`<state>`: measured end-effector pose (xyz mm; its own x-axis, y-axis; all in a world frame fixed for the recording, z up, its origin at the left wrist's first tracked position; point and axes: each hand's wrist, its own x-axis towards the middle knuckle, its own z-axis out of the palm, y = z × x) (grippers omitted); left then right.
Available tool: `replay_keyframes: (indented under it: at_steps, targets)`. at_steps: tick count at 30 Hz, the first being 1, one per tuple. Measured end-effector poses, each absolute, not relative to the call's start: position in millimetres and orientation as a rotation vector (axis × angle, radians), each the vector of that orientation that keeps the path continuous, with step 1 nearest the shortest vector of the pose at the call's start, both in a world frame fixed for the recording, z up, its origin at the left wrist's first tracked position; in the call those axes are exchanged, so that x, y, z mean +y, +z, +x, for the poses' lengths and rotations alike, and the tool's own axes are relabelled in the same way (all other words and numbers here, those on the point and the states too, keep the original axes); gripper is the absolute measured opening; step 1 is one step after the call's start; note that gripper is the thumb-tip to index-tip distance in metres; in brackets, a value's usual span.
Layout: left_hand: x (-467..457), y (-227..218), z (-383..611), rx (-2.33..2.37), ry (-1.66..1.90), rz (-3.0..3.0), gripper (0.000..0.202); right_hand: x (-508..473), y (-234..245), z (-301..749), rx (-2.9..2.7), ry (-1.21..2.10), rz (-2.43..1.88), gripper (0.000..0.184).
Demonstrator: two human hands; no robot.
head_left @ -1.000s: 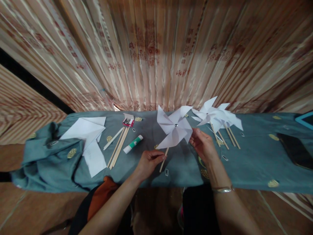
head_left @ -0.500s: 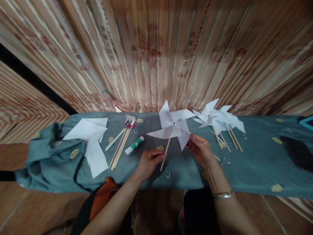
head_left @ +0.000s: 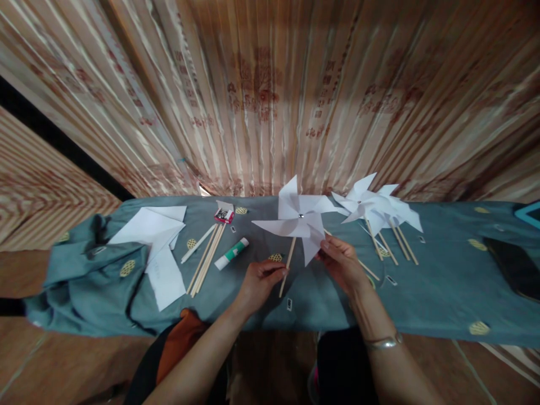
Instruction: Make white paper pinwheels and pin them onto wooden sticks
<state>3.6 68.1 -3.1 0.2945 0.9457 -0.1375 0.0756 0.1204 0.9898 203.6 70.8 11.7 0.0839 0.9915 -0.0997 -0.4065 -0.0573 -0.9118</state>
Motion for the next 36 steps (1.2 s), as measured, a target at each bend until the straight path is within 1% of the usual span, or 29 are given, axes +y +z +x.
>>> replay_keyframes:
  at_steps: [21, 30, 36]
  targets:
    - [68, -3, 6, 1.066, 0.862, 1.309, 0.019, 66, 20, 191, -0.788, 1.491, -0.956, 0.025]
    - [66, -1, 7, 0.972, 0.878, 1.292, 0.018, 65, 18, 184, -0.876, 1.522, -0.932, 0.021]
    - [66, -1, 7, 0.949, 0.892, 1.287, 0.020, 64, 19, 177, -0.933, 1.543, -0.942, 0.023]
